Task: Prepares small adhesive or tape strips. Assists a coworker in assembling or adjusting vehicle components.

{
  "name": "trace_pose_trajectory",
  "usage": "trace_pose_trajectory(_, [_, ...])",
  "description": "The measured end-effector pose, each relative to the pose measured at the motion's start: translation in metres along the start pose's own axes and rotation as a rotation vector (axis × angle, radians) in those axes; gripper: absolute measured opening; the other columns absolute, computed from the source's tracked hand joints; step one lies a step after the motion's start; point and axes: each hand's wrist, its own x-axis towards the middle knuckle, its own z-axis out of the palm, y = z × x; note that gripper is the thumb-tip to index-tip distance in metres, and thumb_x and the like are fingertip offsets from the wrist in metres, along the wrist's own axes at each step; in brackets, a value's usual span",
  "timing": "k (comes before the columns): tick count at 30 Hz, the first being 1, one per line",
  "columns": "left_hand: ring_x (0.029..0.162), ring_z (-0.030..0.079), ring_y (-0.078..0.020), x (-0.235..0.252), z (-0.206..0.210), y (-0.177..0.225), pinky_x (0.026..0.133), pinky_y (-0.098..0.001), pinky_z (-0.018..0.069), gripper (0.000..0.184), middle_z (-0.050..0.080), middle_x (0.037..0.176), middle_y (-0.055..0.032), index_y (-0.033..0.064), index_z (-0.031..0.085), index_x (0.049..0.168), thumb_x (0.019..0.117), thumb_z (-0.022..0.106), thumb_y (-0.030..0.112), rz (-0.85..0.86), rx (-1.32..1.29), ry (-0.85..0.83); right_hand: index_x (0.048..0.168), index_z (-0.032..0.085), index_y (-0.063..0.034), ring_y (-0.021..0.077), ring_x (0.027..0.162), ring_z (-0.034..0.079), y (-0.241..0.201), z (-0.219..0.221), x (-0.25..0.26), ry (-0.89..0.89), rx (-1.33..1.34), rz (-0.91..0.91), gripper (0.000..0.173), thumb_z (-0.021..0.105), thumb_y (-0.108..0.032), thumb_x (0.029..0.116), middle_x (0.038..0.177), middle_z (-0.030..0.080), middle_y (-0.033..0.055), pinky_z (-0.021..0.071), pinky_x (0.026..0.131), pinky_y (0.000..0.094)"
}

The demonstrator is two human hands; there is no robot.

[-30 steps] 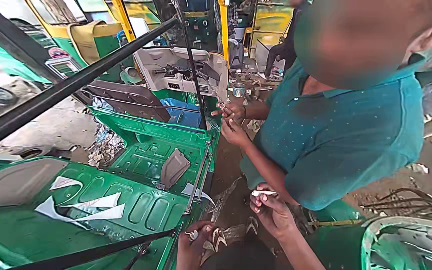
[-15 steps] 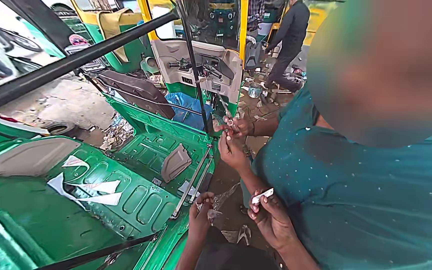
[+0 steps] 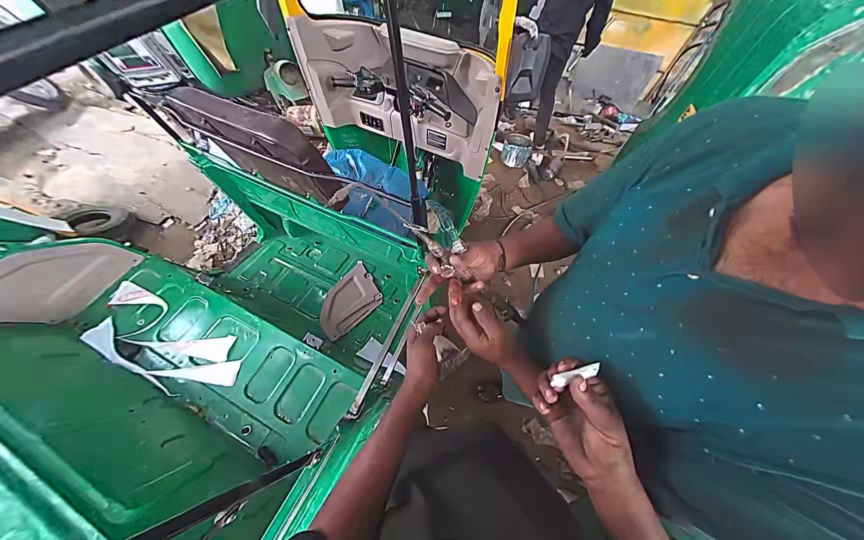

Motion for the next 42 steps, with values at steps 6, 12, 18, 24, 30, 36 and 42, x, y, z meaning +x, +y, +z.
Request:
trace_pose_trajectory(6, [0.103, 0.066, -0.0136, 0.008, 0.008, 0.001, 0.09, -0.0313, 0.0563, 0.035, 0.069, 0.12, -0.0096, -0.002, 0.062, 0.129, 0.0966, 0.059, 0.009, -0.003, 0.037, -0.256, 0.108, 0.075, -0.0063, 0.015, 0.074, 0.069, 0.011, 0.002, 0.028, 0.062, -0.094, -0.05, 0.021, 0.076, -0.021, 0.0921, 0.092, 0.072, 0.0095, 0.0605, 0.068, 0.031])
trace_pose_trajectory(12, [0.098, 0.071, -0.0145, 0.022, 0.053, 0.0, 0.092, -0.0334, 0.0586, 0.027, 0.075, 0.102, -0.0109, -0.0057, 0.068, 0.11, 0.0878, 0.077, 0.008, 0.098, 0.009, -0.208, 0.106, 0.075, -0.006, 0.0147, 0.074, 0.069, 0.017, 0.009, 0.043, 0.095, -0.107, -0.038, 0.02, 0.077, -0.021, 0.0917, 0.091, 0.072, 0.01, 0.061, 0.068, 0.0309])
trace_pose_trajectory(18, [0.093, 0.071, -0.0114, 0.029, 0.09, -0.014, 0.088, -0.0328, 0.0589, 0.031, 0.073, 0.096, -0.008, -0.0019, 0.065, 0.114, 0.0906, 0.076, 0.015, 0.249, 0.22, -0.051, 0.104, 0.076, -0.0052, 0.0146, 0.071, 0.069, 0.023, 0.004, 0.033, 0.179, -0.131, -0.008, 0.023, 0.08, -0.022, 0.089, 0.088, 0.072, 0.011, 0.0606, 0.066, 0.0308])
trace_pose_trajectory(24, [0.094, 0.07, -0.0147, 0.031, 0.1, -0.004, 0.09, -0.0384, 0.0578, 0.029, 0.073, 0.096, -0.0098, -0.0011, 0.069, 0.108, 0.0961, 0.066, 0.025, 0.429, 0.46, -0.113, 0.105, 0.076, -0.0074, 0.0145, 0.07, 0.069, 0.016, -0.005, 0.028, 0.184, -0.177, -0.032, 0.023, 0.08, -0.025, 0.0891, 0.086, 0.072, 0.0099, 0.061, 0.064, 0.0309])
trace_pose_trajectory(30, [0.101, 0.072, -0.0275, 0.045, 0.101, 0.002, 0.094, -0.0455, 0.0569, 0.038, 0.073, 0.104, -0.0188, -0.0047, 0.068, 0.113, 0.0982, 0.063, 0.03, 0.466, 0.785, -0.23, 0.104, 0.077, -0.0098, 0.0152, 0.071, 0.07, 0.014, -0.001, 0.021, 0.185, -0.183, -0.034, 0.022, 0.081, -0.024, 0.0876, 0.087, 0.073, 0.0096, 0.0617, 0.065, 0.0313])
trace_pose_trajectory(36, [0.115, 0.066, -0.0349, 0.066, 0.147, 0.017, 0.102, -0.0546, 0.051, 0.048, 0.069, 0.119, -0.0221, -0.0009, 0.066, 0.126, 0.1061, 0.048, 0.039, 0.343, 0.997, -0.518, 0.103, 0.077, -0.0093, 0.0146, 0.07, 0.07, 0.015, 0.003, 0.017, 0.191, -0.181, -0.031, 0.022, 0.081, -0.024, 0.0875, 0.088, 0.073, 0.0098, 0.0617, 0.064, 0.0311])
trace_pose_trajectory(42, [0.108, 0.068, -0.0359, 0.101, 0.191, 0.01, 0.097, -0.0593, 0.0523, 0.047, 0.071, 0.109, -0.0209, 0.0008, 0.068, 0.119, 0.1057, 0.052, 0.043, 0.211, 1.025, -0.637, 0.104, 0.077, -0.0083, 0.0148, 0.072, 0.07, 0.009, 0.004, 0.013, 0.198, -0.199, -0.09, 0.021, 0.08, -0.023, 0.0887, 0.09, 0.073, 0.011, 0.0617, 0.066, 0.0314])
